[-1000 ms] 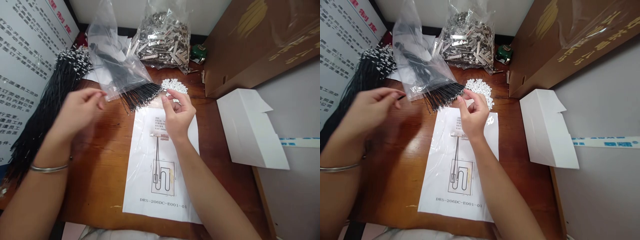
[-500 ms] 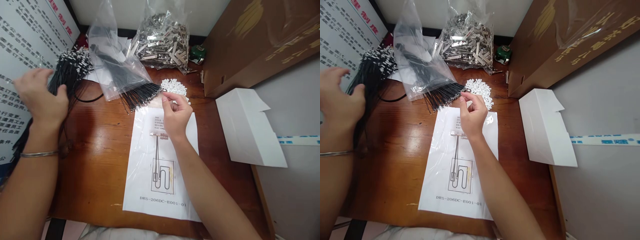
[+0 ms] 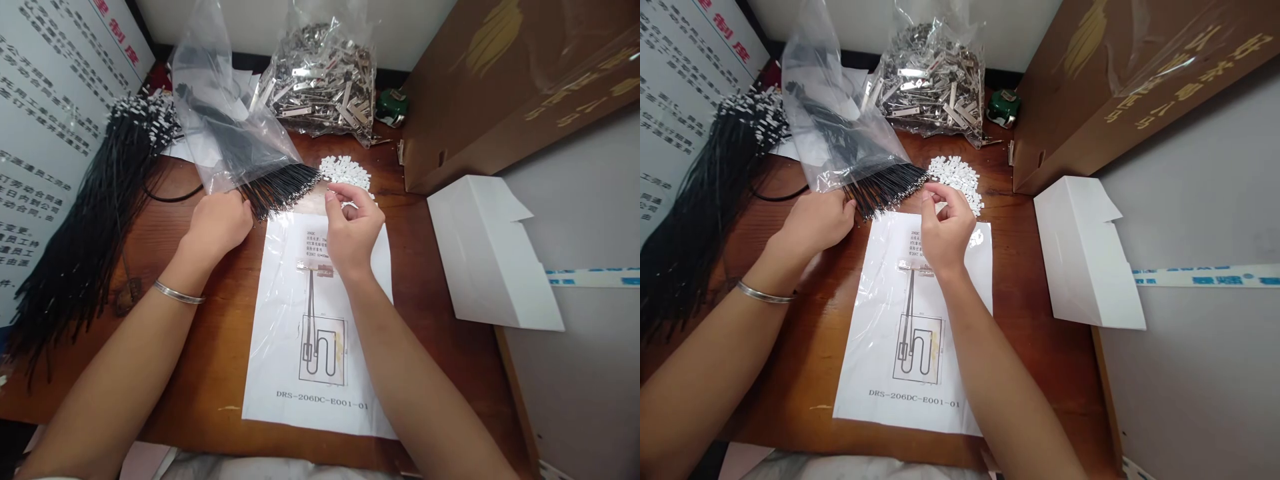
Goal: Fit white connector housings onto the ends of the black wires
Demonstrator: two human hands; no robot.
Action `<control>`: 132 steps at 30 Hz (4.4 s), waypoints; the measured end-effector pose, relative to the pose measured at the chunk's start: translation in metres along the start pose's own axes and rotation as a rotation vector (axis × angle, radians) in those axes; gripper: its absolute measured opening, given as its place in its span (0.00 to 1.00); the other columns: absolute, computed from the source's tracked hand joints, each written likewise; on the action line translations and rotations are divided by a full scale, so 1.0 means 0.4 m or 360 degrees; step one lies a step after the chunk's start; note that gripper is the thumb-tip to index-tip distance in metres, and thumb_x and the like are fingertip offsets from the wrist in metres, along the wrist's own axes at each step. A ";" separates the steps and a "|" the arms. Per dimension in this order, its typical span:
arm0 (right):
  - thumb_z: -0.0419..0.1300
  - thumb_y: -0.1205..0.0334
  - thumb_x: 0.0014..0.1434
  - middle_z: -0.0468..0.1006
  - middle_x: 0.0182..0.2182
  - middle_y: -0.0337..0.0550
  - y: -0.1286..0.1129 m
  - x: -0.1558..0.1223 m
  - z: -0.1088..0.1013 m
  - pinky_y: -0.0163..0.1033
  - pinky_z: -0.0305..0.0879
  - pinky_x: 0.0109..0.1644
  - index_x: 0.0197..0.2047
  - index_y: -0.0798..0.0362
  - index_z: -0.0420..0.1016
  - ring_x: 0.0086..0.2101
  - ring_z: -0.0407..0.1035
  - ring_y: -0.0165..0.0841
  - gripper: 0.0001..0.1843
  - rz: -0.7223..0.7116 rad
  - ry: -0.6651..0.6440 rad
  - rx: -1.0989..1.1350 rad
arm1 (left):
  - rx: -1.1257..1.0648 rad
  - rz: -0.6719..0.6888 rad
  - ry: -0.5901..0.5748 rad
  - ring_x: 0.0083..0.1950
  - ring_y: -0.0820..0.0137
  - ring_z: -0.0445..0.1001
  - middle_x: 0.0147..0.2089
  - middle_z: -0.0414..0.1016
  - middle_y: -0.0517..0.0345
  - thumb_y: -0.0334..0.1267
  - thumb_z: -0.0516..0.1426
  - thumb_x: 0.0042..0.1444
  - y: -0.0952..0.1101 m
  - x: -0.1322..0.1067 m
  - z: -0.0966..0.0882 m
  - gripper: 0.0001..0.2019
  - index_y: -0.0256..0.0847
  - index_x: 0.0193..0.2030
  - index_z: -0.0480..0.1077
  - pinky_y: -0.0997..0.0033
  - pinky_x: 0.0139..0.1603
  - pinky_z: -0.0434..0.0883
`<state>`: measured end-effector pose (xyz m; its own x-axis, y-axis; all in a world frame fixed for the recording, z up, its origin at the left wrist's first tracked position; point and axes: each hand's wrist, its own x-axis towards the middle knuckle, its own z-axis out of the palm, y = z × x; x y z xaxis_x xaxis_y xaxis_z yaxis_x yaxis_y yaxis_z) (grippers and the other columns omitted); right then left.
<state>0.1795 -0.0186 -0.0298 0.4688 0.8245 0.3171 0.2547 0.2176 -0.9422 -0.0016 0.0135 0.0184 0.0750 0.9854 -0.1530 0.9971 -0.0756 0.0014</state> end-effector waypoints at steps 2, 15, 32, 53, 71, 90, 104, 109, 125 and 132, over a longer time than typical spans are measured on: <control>0.61 0.66 0.58 0.75 0.31 0.40 -0.002 -0.001 0.000 0.36 0.56 0.26 0.37 0.53 0.81 0.21 0.55 0.24 0.07 0.0017 -0.0032 0.0003 | 0.0053 0.0007 -0.0052 0.53 0.45 0.79 0.49 0.80 0.31 0.37 0.45 0.66 0.006 0.001 -0.009 0.21 0.26 0.50 0.76 0.51 0.53 0.73; 0.60 0.64 0.58 0.76 0.31 0.39 -0.004 -0.003 0.001 0.35 0.55 0.25 0.38 0.54 0.80 0.20 0.54 0.23 0.08 0.0048 -0.0111 0.0020 | 0.0110 0.0029 -0.0102 0.52 0.42 0.79 0.52 0.78 0.27 0.33 0.43 0.64 -0.010 -0.021 -0.005 0.22 0.25 0.52 0.73 0.49 0.52 0.73; 0.62 0.62 0.60 0.77 0.27 0.35 -0.018 -0.041 0.018 0.35 0.50 0.21 0.43 0.50 0.80 0.17 0.49 0.21 0.09 -0.0161 -0.0742 -0.0031 | -0.1992 0.0058 0.0484 0.17 0.77 0.59 0.14 0.63 0.63 0.32 0.55 0.53 -0.009 -0.020 0.069 0.16 0.41 0.16 0.60 0.76 0.19 0.56; 0.63 0.65 0.59 0.83 0.35 0.40 -0.019 -0.052 0.031 0.34 0.52 0.20 0.42 0.51 0.80 0.16 0.52 0.20 0.07 0.0018 -0.0827 0.0050 | -0.1840 0.0446 0.0427 0.23 0.74 0.70 0.22 0.75 0.60 0.43 0.59 0.60 0.001 -0.036 0.093 0.12 0.39 0.29 0.76 0.74 0.26 0.66; 0.60 0.65 0.59 0.79 0.31 0.38 -0.015 -0.045 0.029 0.35 0.57 0.23 0.50 0.50 0.73 0.23 0.65 0.26 0.15 0.0205 -0.0711 0.0123 | -0.0880 0.0822 0.0674 0.67 0.53 0.68 0.59 0.78 0.49 0.44 0.60 0.58 -0.017 -0.028 0.121 0.17 0.41 0.51 0.78 0.47 0.68 0.64; 0.56 0.70 0.46 0.66 0.19 0.30 -0.023 -0.034 0.011 0.34 0.52 0.23 0.41 0.52 0.75 0.20 0.56 0.25 0.17 0.0023 -0.0987 0.0390 | -0.0884 0.0695 0.0576 0.74 0.52 0.60 0.66 0.72 0.46 0.38 0.59 0.62 -0.023 -0.013 0.139 0.21 0.35 0.61 0.72 0.47 0.73 0.61; 0.66 0.59 0.55 0.84 0.39 0.42 -0.036 -0.036 -0.002 0.34 0.53 0.19 0.44 0.51 0.82 0.17 0.59 0.21 0.13 0.0224 -0.1364 0.0525 | -0.0824 0.0723 0.0562 0.74 0.52 0.59 0.68 0.70 0.45 0.33 0.56 0.61 -0.028 -0.010 0.149 0.24 0.34 0.65 0.68 0.49 0.72 0.62; 0.71 0.58 0.51 0.85 0.43 0.43 -0.040 -0.041 0.009 0.34 0.53 0.16 0.45 0.49 0.83 0.15 0.56 0.19 0.16 0.0365 -0.1242 0.0688 | -0.0920 0.0596 0.0607 0.75 0.51 0.57 0.69 0.68 0.41 0.38 0.57 0.61 -0.021 -0.012 0.156 0.30 0.34 0.69 0.61 0.48 0.72 0.61; 0.64 0.52 0.62 0.71 0.24 0.30 0.003 0.036 -0.013 0.32 0.51 0.18 0.39 0.43 0.80 0.16 0.52 0.20 0.06 0.0842 -0.0282 0.1331 | -0.1294 0.1007 0.0991 0.68 0.56 0.69 0.69 0.67 0.43 0.56 0.53 0.66 0.000 -0.031 0.120 0.42 0.47 0.77 0.33 0.51 0.68 0.66; 0.65 0.55 0.61 0.74 0.24 0.30 -0.013 0.036 -0.010 0.31 0.49 0.17 0.32 0.49 0.77 0.15 0.51 0.18 0.08 0.1086 -0.0215 0.1444 | -0.1273 0.1630 0.1459 0.52 0.62 0.79 0.58 0.78 0.48 0.50 0.46 0.71 0.003 -0.033 0.109 0.28 0.50 0.75 0.49 0.61 0.47 0.76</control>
<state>0.1884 -0.0101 -0.0198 0.1661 0.9531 -0.2529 -0.7485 -0.0451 -0.6616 -0.0017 -0.0064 -0.0228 0.3743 0.3470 0.8599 0.2495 -0.9308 0.2670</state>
